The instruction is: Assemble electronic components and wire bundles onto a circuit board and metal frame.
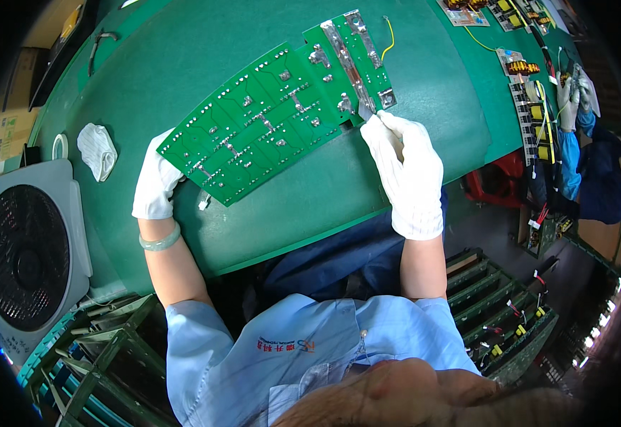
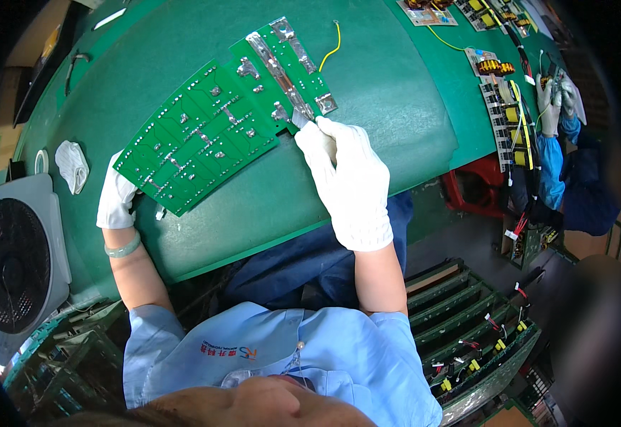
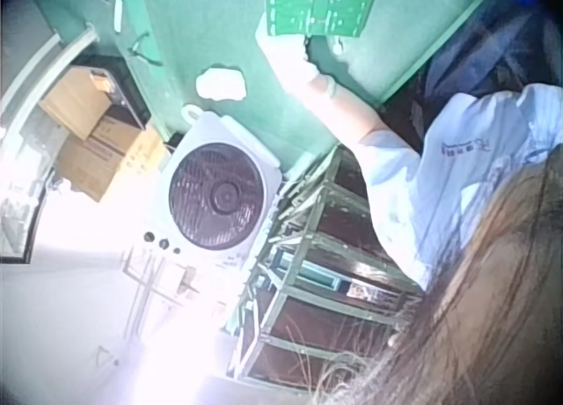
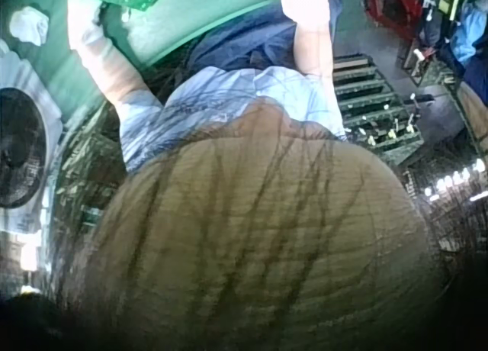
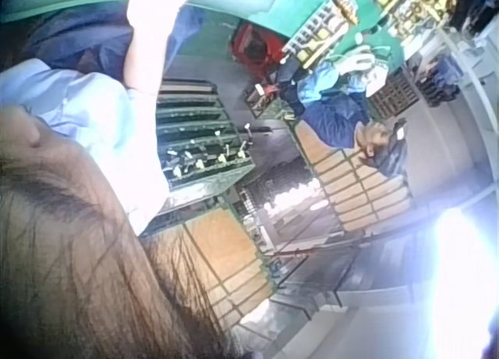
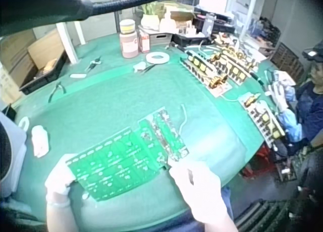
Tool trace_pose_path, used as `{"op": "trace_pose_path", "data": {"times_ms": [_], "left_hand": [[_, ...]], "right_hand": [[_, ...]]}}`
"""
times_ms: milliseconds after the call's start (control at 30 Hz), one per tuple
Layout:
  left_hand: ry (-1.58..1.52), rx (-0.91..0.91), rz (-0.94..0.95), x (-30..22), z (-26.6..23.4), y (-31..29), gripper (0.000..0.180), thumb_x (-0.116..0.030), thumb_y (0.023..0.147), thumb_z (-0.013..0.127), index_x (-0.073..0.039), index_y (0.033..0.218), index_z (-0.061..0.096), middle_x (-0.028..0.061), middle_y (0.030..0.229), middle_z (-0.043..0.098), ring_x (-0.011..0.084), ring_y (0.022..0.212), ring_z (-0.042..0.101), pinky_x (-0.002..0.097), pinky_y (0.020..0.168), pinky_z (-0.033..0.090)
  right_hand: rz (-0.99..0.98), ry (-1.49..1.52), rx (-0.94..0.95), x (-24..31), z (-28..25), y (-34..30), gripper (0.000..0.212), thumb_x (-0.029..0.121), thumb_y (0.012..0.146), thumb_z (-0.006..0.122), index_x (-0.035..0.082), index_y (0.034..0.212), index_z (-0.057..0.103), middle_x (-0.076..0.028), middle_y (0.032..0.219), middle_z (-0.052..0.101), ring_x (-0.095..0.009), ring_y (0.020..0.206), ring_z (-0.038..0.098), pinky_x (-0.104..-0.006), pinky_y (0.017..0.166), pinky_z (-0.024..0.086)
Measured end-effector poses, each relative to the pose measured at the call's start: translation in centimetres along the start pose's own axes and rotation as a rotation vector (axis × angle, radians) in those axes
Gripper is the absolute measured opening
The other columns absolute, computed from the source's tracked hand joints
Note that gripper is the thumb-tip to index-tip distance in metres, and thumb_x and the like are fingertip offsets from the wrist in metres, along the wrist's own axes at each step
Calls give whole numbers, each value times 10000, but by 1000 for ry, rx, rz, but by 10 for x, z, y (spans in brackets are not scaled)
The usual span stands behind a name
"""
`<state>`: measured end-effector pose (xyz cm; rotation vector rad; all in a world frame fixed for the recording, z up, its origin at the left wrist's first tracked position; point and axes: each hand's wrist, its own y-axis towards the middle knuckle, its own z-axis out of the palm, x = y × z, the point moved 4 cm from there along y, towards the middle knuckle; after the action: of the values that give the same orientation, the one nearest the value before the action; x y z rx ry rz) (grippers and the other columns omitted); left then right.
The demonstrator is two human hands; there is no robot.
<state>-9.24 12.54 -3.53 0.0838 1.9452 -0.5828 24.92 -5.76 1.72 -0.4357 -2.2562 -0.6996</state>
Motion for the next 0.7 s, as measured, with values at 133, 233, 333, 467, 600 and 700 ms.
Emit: {"op": "trace_pose_path", "data": {"times_ms": [133,233,333,467,600,700], "left_hand": [[18,-14,26,3,-3,-2,412,-205,871,745,11,1204,636,-35,863,617,23,677,498,204,578,412],[33,71,22,-7,-2,0,437,-226,864,755,14,1208,633,-35,878,623,25,682,498,201,581,412],[48,165,41,-12,4,0,388,-223,858,743,16,1148,645,-52,838,607,20,667,480,202,564,393],[21,46,137,-35,14,-11,251,-188,855,705,-2,1016,654,-81,746,555,13,629,447,208,534,359],[9,52,111,-42,15,-15,194,-162,856,692,-12,973,653,-83,723,544,13,613,444,211,520,352],[48,70,77,-30,13,-8,179,-144,857,689,-11,972,654,-80,714,541,14,603,442,214,511,348]], "right_hand": [[-4,5,24,-2,2,-3,272,208,882,781,58,1082,673,-125,907,673,-228,736,679,-325,650,552],[99,59,22,6,-1,-2,276,201,885,781,51,1095,685,-121,925,680,-203,758,683,-306,677,550],[176,151,-46,3,-5,1,277,179,884,783,42,1109,698,-123,956,692,-180,798,687,-289,725,547],[227,235,-90,-5,-6,9,270,143,871,793,34,1105,714,-130,1012,707,-188,861,692,-298,785,548],[207,134,-11,2,-7,16,278,151,875,794,38,1116,716,-116,1031,710,-187,893,689,-310,798,549],[266,308,-190,-22,1,13,290,167,883,790,33,1128,713,-107,1048,709,-168,915,681,-306,819,545]]}}
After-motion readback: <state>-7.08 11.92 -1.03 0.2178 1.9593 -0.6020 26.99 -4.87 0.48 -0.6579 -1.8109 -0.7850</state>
